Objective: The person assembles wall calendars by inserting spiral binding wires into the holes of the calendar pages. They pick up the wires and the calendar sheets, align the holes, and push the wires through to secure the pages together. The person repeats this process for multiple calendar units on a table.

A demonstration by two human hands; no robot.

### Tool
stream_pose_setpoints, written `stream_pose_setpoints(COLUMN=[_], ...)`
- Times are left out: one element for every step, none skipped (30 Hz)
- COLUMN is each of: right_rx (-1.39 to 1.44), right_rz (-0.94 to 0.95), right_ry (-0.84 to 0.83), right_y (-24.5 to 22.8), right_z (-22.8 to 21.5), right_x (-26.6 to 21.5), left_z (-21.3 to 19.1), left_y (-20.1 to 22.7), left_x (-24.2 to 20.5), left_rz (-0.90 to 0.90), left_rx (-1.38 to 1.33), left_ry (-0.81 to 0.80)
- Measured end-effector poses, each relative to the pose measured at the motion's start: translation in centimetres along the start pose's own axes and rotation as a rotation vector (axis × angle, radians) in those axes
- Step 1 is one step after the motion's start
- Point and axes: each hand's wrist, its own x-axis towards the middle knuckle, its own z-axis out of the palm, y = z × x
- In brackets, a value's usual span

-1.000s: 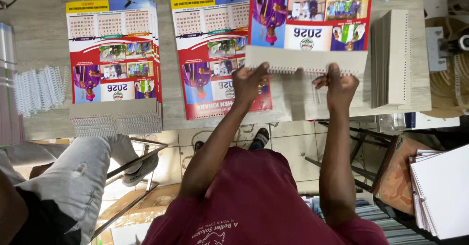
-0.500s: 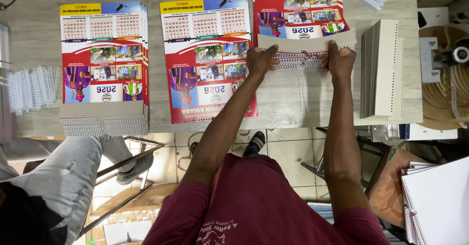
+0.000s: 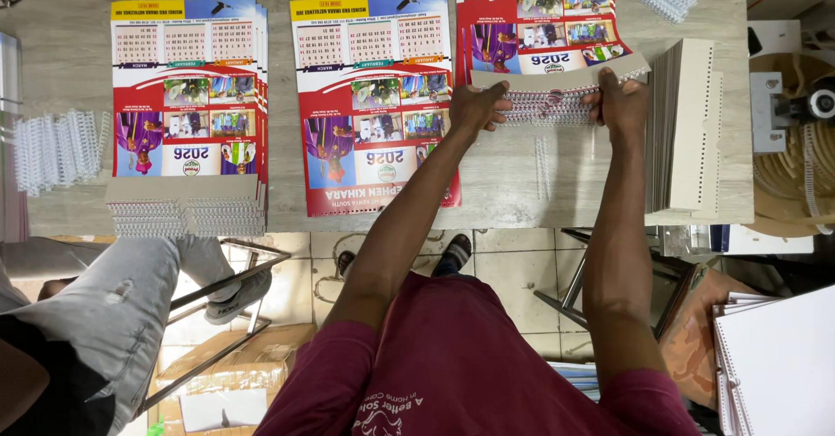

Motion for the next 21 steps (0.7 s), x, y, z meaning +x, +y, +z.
stream_pose_setpoints(right_rx=[-0.003,-0.092,-0.177,-0.176,-0.213,-0.251,-0.252,-0.306,-0.36,-0.36,-0.388,-0.417,-0.418,-0.488,-0.559,-0.561,-0.565,-0.568,-0.569,-0.437,-0.31], right_rz=[0.004,0.006,0.003,0.001,-0.013,-0.027,-0.029,-0.042,-0.053,-0.053,-0.06,-0.067,-0.063,-0.066,-0.07,-0.067,-0.094,-0.121,-0.121,-0.141,-0.155], right_ry=[-0.004,-0.026,-0.048,-0.051,-0.034,-0.016,-0.019,0.012,0.041,0.037,0.063,0.088,0.09,0.11,0.126,0.126,0.117,0.107,0.09,-0.083,-0.238], right_y=[-0.1,-0.1,-0.4,-0.5,-0.5,-0.5,0.1,0.7,1.4,1.8,2.3,2.8,3.2,3.5,3.8,4.1,4.5,4.8,4.2,3.5,2.8], right_z=[-0.4,-0.7,-0.9,-0.9,-1.0,-1.2,-1.2,-1.2,-1.2,-1.1,-1.1,-1.0,-1.1,-1.1,-1.0,-1.4,-1.5,-1.6,-0.9,-0.2,-0.4], right_x=[-0.1,-0.2,0.0,-0.2,-0.5,-0.8,-0.4,-0.1,0.2,0.5,0.6,0.7,1.0,1.3,1.6,1.5,1.4,1.3,-0.9,-3.0,-5.1], left_z=[-0.3,-0.5,-0.8,-0.9,-0.8,-0.8,-0.6,-0.4,-0.3,-0.3,-0.3,-0.2,-0.2,-0.1,-0.1,-0.1,-0.4,-0.7,-2.0,-3.2,-3.7], left_y=[0.2,0.3,0.8,1.0,1.0,1.0,1.1,1.2,1.1,0.8,0.4,0.0,-0.1,-0.2,-0.3,0.3,0.8,1.3,0.7,0.1,-0.5], left_x=[-0.2,-0.4,-0.4,-0.4,-0.5,-0.7,-0.7,-0.7,-0.8,-0.7,-0.6,-0.5,-0.5,-0.5,-0.5,-1.1,-1.8,-2.4,-2.9,-3.5,-3.9], left_rz=[-0.005,-0.018,-0.025,-0.024,-0.036,-0.048,-0.047,-0.051,-0.057,-0.059,-0.041,-0.024,-0.026,-0.037,-0.049,-0.052,-0.026,0.0,-0.009,0.081,0.172], left_rx=[-0.002,0.012,0.028,0.027,0.075,0.123,0.121,0.149,0.177,0.177,0.211,0.246,0.248,0.282,0.316,0.316,0.312,0.308,0.305,0.244,0.181], left_ry=[0.003,-0.004,-0.009,-0.005,0.012,0.028,0.031,0.061,0.092,0.096,0.114,0.132,0.129,0.144,0.162,0.16,0.159,0.159,0.172,0.13,0.069])
